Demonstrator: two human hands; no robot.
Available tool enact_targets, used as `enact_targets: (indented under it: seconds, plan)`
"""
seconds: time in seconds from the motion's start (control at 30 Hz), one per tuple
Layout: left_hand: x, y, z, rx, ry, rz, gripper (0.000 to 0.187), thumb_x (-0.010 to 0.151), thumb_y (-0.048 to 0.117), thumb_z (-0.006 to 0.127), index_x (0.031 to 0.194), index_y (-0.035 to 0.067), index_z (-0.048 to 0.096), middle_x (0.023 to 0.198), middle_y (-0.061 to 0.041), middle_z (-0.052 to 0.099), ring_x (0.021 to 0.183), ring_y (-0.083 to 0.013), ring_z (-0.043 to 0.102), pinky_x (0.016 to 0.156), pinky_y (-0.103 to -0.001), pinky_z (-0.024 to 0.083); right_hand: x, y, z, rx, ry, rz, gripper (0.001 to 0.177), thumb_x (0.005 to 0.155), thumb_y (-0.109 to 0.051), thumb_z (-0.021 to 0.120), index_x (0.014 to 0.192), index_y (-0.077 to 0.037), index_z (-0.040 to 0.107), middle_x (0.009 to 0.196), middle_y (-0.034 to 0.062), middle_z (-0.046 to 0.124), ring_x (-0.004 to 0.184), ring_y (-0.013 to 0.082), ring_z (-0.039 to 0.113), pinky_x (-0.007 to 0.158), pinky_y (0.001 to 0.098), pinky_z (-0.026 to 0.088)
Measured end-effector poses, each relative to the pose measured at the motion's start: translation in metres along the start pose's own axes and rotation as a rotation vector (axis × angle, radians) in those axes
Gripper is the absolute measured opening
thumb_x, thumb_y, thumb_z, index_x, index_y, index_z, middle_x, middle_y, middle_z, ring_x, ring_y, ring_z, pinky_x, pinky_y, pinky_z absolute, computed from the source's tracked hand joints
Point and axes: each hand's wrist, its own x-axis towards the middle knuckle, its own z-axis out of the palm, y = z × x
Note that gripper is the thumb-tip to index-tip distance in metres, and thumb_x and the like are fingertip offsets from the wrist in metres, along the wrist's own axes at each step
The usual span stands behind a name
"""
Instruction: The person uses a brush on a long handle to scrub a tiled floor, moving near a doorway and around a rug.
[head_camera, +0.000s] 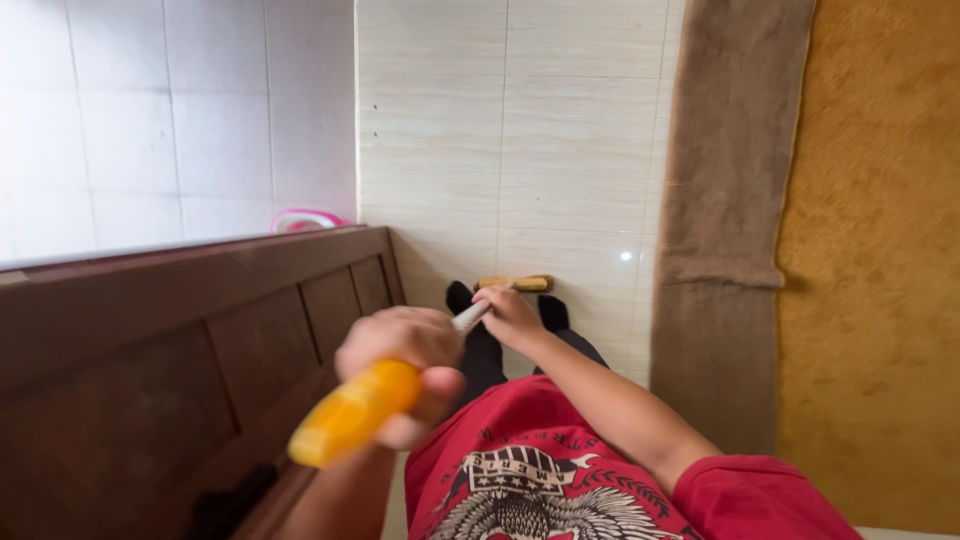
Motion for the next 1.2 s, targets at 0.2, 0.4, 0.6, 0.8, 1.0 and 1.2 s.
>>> enact_targets:
  seconds: [0.2,0.4,0.6,0.8,1.0,1.2]
  plan:
    - [0.016,-0.003,-0.026,0.127,-0.28,-0.015,0.03,0.1,0.01,0.066,0.078,0.008,0.046,0.063,-0.006,0.049,0.054,-0.0246,0.053,0.053,-0.034,0.047,0.06,0.028,0.01,-0.124,0.12,0.081,0.019,0.091,-0.009,0.06,0.107,-0.005,0.07,0.112,0.0144,0.074,0.108,0.0338,0.067,0.094,0.0434,0.052]
    - [0.04,0.001,-0.042,0.052,-0.337,0.052,0.026,0.096,0.008,0.063,0.076,0.007,0.047,0.058,-0.004,0.046,0.049,-0.0211,0.049,0.053,-0.036,0.043,0.106,-0.005,-0.01,-0.059,0.188,0.311,0.02,0.098,-0.014,0.057,0.113,-0.006,0.068,0.12,0.0096,0.072,0.109,0.0275,0.069,0.097,0.0381,0.054]
    - [0.051,0.03,-0.035,0.042,-0.218,0.063,0.029,0.1,0.014,0.064,0.077,0.009,0.047,0.059,0.0,0.047,0.049,-0.0172,0.046,0.048,-0.033,0.041,0.096,-0.049,-0.034,-0.154,0.159,0.273,0.022,0.097,-0.012,0.058,0.114,-0.007,0.071,0.12,0.0088,0.073,0.11,0.0269,0.069,0.096,0.0378,0.054]
    - [0.052,0.042,-0.031,-0.178,-0.248,0.029,0.033,0.102,0.023,0.063,0.076,0.009,0.05,0.057,0.002,0.05,0.047,-0.013,0.051,0.051,-0.033,0.055,0.01,-0.07,-0.059,-0.294,0.311,0.15,0.027,0.087,-0.019,0.071,0.11,-0.005,0.069,0.116,0.0118,0.072,0.113,0.0296,0.065,0.092,0.0391,0.053]
    - [0.029,-0.03,-0.018,-0.204,-0.267,-0.266,0.03,0.105,0.018,0.065,0.081,0.007,0.05,0.07,-0.004,0.053,0.065,-0.0157,0.052,0.083,-0.041,0.053,-0.031,0.001,-0.081,-0.172,0.287,0.512,0.03,0.087,-0.001,0.06,0.116,-0.007,0.067,0.113,0.0124,0.072,0.103,0.0288,0.068,0.091,0.0393,0.055]
    - [0.015,-0.054,0.009,-0.085,-0.39,-0.281,0.031,0.101,0.008,0.07,0.08,0.007,0.047,0.073,-0.005,0.053,0.07,-0.0213,0.057,0.085,-0.044,0.055,0.003,0.069,-0.103,-0.129,0.111,0.438,0.02,0.083,-0.003,0.065,0.101,-0.007,0.071,0.102,0.0141,0.071,0.096,0.0313,0.068,0.085,0.0421,0.054]
